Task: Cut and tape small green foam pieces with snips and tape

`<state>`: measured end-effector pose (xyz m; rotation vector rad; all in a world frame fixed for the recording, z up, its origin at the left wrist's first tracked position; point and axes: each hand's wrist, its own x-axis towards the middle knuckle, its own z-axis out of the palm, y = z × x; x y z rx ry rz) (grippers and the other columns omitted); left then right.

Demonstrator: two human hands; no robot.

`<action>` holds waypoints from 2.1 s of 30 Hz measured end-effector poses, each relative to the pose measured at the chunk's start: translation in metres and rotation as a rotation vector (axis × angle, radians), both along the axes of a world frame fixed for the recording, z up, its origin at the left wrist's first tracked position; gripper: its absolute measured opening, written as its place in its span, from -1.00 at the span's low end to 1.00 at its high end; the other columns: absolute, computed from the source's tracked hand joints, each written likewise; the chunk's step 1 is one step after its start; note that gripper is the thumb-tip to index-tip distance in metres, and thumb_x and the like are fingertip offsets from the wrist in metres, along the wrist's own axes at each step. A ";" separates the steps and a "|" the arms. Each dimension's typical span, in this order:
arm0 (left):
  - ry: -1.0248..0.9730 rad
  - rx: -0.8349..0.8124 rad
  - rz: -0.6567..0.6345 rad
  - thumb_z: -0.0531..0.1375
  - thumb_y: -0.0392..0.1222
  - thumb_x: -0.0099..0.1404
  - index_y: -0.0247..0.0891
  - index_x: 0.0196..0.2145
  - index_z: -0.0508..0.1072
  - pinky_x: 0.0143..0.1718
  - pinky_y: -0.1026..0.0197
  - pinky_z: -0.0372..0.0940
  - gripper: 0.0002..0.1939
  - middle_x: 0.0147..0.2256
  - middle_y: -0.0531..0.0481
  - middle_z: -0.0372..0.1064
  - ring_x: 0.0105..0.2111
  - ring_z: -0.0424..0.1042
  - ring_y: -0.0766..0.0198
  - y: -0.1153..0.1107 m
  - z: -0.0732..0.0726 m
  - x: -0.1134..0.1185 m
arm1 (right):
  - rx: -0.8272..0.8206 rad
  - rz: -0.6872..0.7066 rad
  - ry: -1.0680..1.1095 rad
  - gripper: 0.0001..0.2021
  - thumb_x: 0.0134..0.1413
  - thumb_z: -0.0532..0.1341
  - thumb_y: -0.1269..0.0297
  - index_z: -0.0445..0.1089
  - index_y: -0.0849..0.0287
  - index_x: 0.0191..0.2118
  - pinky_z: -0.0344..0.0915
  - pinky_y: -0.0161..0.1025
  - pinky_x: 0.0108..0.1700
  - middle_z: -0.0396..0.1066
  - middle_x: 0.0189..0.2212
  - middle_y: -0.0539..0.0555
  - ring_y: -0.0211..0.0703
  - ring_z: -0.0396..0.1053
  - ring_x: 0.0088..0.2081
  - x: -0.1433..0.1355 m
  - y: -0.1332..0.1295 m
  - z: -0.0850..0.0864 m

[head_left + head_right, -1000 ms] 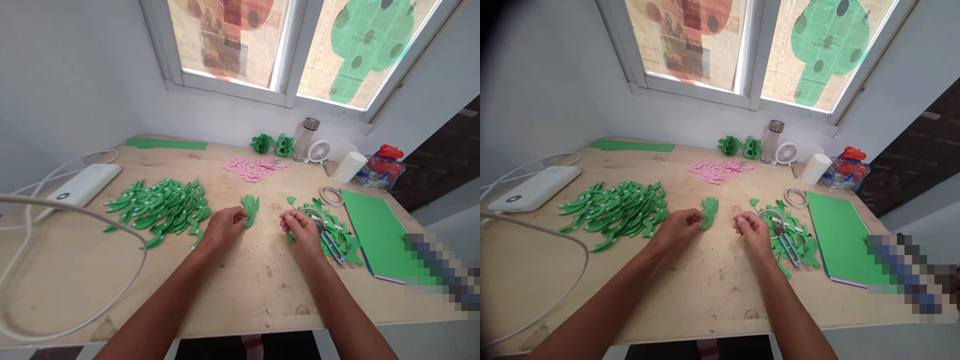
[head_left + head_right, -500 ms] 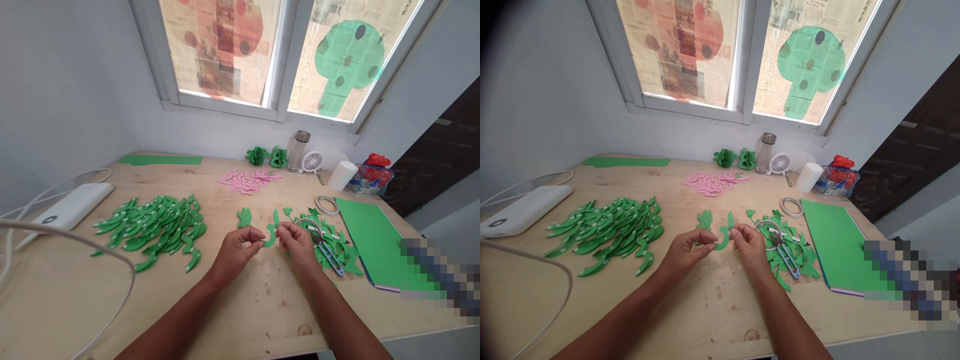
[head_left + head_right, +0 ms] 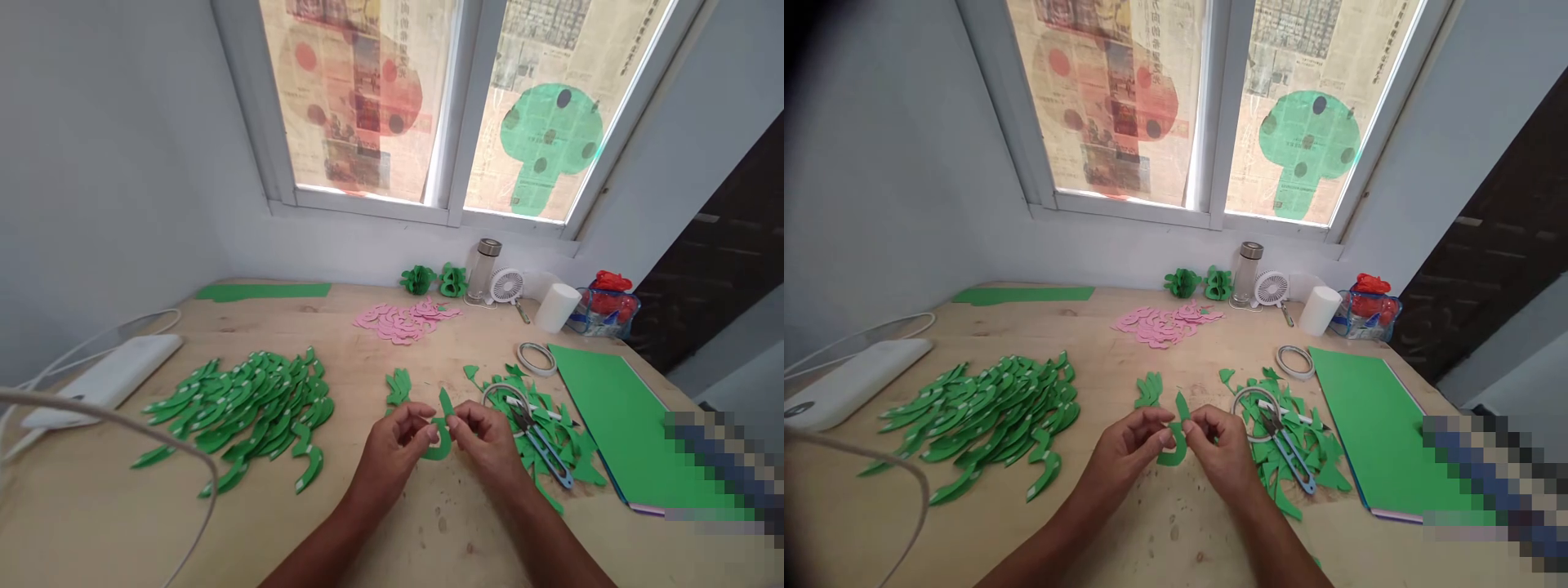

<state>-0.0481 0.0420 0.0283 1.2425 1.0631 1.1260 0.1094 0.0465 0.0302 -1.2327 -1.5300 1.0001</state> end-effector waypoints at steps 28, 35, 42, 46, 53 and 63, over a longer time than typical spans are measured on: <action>-0.016 -0.118 0.096 0.23 -0.06 -0.07 -0.26 -0.50 0.34 -0.54 0.28 0.14 -0.76 -0.54 -0.01 0.44 -0.59 0.27 0.33 0.007 0.020 0.011 | 0.091 -0.438 0.273 -0.72 -0.04 0.23 0.05 0.44 0.18 -0.33 0.25 -0.27 -0.32 0.42 -0.47 0.05 -0.19 0.32 -0.39 0.029 0.000 0.042; -0.062 -0.114 0.131 0.23 -0.09 -0.08 -0.27 -0.51 0.33 -0.51 0.29 0.18 -0.78 -0.54 -0.01 0.45 -0.56 0.31 0.34 0.013 0.018 0.031 | 0.156 -0.456 -0.033 -0.77 -0.02 0.20 0.13 0.45 0.18 -0.32 0.24 -0.23 -0.29 0.46 -0.38 0.07 -0.15 0.36 -0.35 0.074 -0.002 0.056; -0.111 -0.119 0.101 0.22 -0.14 -0.05 -0.27 -0.51 0.32 -0.53 0.30 0.18 -0.82 -0.57 0.03 0.43 -0.60 0.30 0.37 0.014 0.002 0.044 | 0.137 -0.332 -0.589 -0.82 0.04 0.14 0.23 0.46 0.16 -0.33 0.20 -0.24 -0.33 0.49 -0.35 0.06 -0.17 0.35 -0.39 0.103 -0.008 0.022; -0.127 -0.121 0.084 0.21 -0.16 -0.04 -0.26 -0.50 0.30 -0.55 0.31 0.18 -0.83 -0.59 0.05 0.40 -0.63 0.29 0.38 0.014 -0.009 0.046 | 0.105 -0.328 -0.708 -0.82 0.07 0.13 0.23 0.44 0.15 -0.30 0.22 -0.23 -0.29 0.49 -0.33 0.08 -0.14 0.39 -0.33 0.109 -0.014 0.012; 0.086 -0.034 0.019 0.14 -0.15 0.02 -0.26 -0.52 0.34 -0.56 0.31 0.15 -0.88 -0.59 0.05 0.37 -0.62 0.26 0.36 0.019 -0.016 0.039 | 0.074 -0.377 -0.874 -0.81 0.07 0.15 0.24 0.42 0.16 -0.22 0.24 -0.21 -0.24 0.47 -0.24 0.11 -0.12 0.39 -0.28 0.113 -0.019 0.000; 0.471 0.113 -0.004 0.09 -0.15 0.05 -0.26 -0.58 0.36 -0.57 0.31 0.02 -0.84 -0.67 0.12 0.19 -0.64 0.15 0.38 0.021 -0.009 0.027 | 0.092 -0.370 -1.110 -0.77 0.09 0.16 0.27 0.38 0.20 -0.13 0.20 -0.14 -0.11 0.45 -0.22 0.17 0.03 0.33 -0.13 0.106 -0.021 -0.007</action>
